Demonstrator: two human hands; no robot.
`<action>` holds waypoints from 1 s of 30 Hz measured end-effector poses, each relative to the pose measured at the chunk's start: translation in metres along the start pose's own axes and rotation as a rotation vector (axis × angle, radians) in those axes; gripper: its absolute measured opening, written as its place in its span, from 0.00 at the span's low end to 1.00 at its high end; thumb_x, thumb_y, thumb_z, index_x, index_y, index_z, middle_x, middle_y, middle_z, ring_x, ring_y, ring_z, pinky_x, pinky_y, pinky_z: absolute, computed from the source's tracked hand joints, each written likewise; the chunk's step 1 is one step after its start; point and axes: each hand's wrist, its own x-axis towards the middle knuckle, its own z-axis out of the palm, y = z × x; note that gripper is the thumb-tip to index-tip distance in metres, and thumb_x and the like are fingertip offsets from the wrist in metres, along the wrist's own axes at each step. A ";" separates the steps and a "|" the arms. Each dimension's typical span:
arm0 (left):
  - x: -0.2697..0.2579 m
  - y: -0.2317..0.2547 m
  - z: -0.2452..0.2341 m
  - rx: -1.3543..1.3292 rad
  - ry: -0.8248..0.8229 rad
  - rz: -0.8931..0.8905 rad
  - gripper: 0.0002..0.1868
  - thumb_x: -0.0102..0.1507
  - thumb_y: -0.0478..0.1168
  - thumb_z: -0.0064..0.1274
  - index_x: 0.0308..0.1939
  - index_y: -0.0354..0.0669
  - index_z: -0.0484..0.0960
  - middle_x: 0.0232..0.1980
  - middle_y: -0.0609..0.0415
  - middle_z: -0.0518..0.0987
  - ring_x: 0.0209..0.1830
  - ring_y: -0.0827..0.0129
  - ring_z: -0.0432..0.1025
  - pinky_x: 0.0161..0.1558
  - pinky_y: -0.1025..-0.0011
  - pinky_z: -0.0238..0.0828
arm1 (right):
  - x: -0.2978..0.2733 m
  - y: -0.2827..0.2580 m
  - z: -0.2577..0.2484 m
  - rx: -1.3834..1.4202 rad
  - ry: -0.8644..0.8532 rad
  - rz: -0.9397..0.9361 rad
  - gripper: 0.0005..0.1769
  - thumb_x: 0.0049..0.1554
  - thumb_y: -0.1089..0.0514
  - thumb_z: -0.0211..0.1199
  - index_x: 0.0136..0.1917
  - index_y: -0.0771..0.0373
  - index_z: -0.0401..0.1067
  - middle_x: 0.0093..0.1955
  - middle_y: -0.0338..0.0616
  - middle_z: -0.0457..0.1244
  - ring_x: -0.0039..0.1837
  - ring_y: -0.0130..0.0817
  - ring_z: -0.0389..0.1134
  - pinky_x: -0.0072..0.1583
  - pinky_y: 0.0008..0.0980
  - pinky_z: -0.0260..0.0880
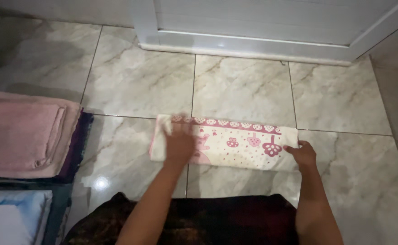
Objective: The person folds a large patterned sheet and two towels on a tiled floor. They smooth and fold each item into neat rectangles and place them into a stack.
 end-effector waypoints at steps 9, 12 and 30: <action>0.008 0.069 -0.008 -0.340 -0.281 0.365 0.68 0.43 0.83 0.53 0.79 0.52 0.55 0.83 0.49 0.45 0.83 0.51 0.34 0.75 0.39 0.21 | -0.012 -0.014 -0.057 0.402 -0.483 0.253 0.35 0.51 0.52 0.70 0.69 0.67 0.68 0.60 0.52 0.68 0.56 0.42 0.71 0.54 0.47 0.74; 0.011 0.064 -0.010 -0.335 -0.290 0.354 0.71 0.41 0.84 0.54 0.81 0.55 0.53 0.85 0.51 0.44 0.85 0.53 0.32 0.77 0.40 0.19 | -0.020 -0.030 -0.070 0.619 -0.622 0.109 0.35 0.53 0.54 0.66 0.71 0.68 0.65 0.61 0.50 0.68 0.57 0.39 0.70 0.55 0.43 0.73; 0.019 -0.046 -0.097 -2.330 -0.722 -0.475 0.41 0.68 0.67 0.32 0.79 0.48 0.62 0.72 0.51 0.72 0.71 0.64 0.66 0.68 0.58 0.61 | -0.225 -0.271 0.069 0.747 -0.788 -0.311 0.48 0.59 0.53 0.60 0.83 0.49 0.38 0.71 0.51 0.57 0.71 0.43 0.61 0.66 0.43 0.66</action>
